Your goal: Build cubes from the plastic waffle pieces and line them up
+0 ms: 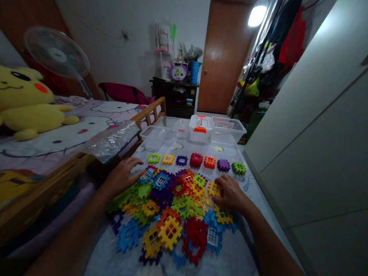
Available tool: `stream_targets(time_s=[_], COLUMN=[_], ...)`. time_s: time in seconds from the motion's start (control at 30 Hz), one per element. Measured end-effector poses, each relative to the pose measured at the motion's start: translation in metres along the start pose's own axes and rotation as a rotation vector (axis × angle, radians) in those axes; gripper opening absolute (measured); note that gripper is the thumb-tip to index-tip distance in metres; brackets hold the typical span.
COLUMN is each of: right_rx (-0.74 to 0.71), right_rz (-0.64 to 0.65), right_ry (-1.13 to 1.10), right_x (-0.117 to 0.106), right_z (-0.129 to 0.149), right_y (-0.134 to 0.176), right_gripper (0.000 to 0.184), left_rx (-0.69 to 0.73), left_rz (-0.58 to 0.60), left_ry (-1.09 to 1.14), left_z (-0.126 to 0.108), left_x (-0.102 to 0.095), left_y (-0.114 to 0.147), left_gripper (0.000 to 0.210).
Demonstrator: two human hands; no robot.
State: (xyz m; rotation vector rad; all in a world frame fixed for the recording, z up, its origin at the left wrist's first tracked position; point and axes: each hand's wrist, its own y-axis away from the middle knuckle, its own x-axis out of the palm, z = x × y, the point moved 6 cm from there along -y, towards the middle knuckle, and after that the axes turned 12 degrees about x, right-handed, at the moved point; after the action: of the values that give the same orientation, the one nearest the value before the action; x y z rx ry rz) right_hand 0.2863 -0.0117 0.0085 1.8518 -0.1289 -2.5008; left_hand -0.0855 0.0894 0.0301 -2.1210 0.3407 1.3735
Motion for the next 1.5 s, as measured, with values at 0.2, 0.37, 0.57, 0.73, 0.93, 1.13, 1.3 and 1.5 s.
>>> stream_targets(time_s=[0.2,0.37,0.57,0.73,0.93,1.13,1.3,1.5], right_rx=[-0.118,-0.297,-0.359,-0.342,-0.33,-0.347,-0.374,-0.285], right_rz=[-0.137,-0.148,-0.116,-0.088,-0.075,-0.092,-0.216,-0.385], right_ry=[-0.179,-0.344,-0.386,-0.387,-0.369,-0.368,-0.368,-0.413], right_x=[-0.011,-0.016,-0.02,-0.022,-0.017,-0.011,-0.012,-0.031], right_z=[0.01,0.034,0.047,0.05,0.047,0.046,0.043,0.032], right_y=[0.005,0.017,0.024,0.027,0.027,0.025,0.026,0.022], right_gripper=[0.038,0.043,0.043,0.049,0.047,0.044,0.061,0.052], left_rx=[0.186,0.368,0.355,0.343,0.367,0.34,0.356,0.18], left_rz=[-0.01,0.135,0.176,0.217,0.288,0.309,0.294,0.244], left_ry=[0.116,0.244,0.218,0.231,0.161,-0.029,-0.068,-0.069], left_z=[-0.099,-0.184,-0.199,-0.201,-0.21,-0.223,-0.206,-0.102], left_x=[-0.01,0.029,0.059,0.054,0.052,0.054,0.044,0.017], left_y=[-0.011,-0.013,-0.022,-0.026,-0.03,-0.035,-0.042,-0.085], left_gripper=[0.038,0.059,0.069,0.057,0.051,0.041,0.037,0.047])
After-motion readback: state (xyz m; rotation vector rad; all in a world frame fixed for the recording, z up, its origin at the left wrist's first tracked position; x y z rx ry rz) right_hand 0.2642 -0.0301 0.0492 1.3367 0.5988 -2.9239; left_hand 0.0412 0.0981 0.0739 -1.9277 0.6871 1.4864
